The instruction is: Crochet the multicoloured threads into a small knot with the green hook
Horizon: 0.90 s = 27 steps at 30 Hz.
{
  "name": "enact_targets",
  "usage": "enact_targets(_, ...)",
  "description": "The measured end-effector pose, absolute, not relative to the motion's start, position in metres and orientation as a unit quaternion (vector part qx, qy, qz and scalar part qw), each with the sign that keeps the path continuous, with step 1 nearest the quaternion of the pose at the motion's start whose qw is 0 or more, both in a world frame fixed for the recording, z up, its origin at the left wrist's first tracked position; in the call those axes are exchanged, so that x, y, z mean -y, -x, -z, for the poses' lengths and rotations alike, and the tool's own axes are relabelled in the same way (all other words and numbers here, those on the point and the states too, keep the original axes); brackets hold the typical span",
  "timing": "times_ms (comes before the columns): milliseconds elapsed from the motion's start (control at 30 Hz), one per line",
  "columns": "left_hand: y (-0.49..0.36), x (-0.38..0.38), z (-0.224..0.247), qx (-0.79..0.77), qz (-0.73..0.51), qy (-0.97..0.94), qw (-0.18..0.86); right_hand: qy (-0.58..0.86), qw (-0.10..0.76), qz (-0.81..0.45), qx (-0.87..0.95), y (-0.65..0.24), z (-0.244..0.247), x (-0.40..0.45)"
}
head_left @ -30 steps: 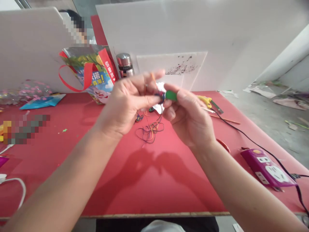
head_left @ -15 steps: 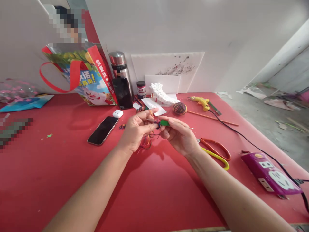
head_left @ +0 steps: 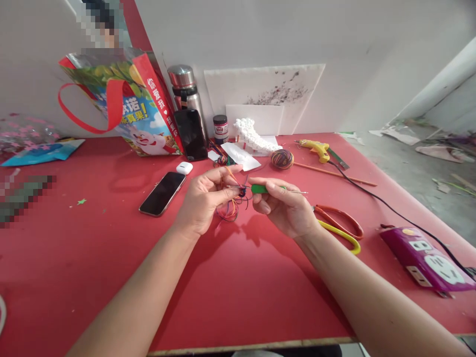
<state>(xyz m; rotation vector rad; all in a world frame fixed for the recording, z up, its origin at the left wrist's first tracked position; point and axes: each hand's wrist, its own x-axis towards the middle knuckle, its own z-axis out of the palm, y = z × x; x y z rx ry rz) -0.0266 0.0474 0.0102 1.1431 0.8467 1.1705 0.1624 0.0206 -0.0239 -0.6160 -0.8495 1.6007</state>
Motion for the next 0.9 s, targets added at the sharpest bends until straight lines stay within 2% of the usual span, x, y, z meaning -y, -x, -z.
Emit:
enact_targets(200, 0.021, -0.04, -0.001, -0.36, -0.545, -0.485, 0.581, 0.254, 0.553, -0.674, 0.418, -0.165, 0.024, -0.016)
enact_targets(400, 0.017, -0.031, 0.005, -0.383, -0.564, -0.411, 0.605, 0.283, 0.618, -0.633, 0.37, -0.155, 0.03, -0.017)
enact_targets(633, 0.018, -0.031, 0.009, -0.378, -0.578, -0.407, 0.598, 0.264, 0.57, -0.676, 0.385, -0.153, 0.033, -0.015)
enact_targets(767, 0.015, -0.03, 0.013, -0.347, -0.556, -0.406, 0.637, 0.255, 0.607, -0.672, 0.34, -0.155, 0.034, -0.019)
enact_targets(900, 0.014, -0.031, 0.019, -0.326, -0.55, -0.41, 0.65, 0.246, 0.603, -0.682, 0.332, -0.154, 0.037, -0.022)
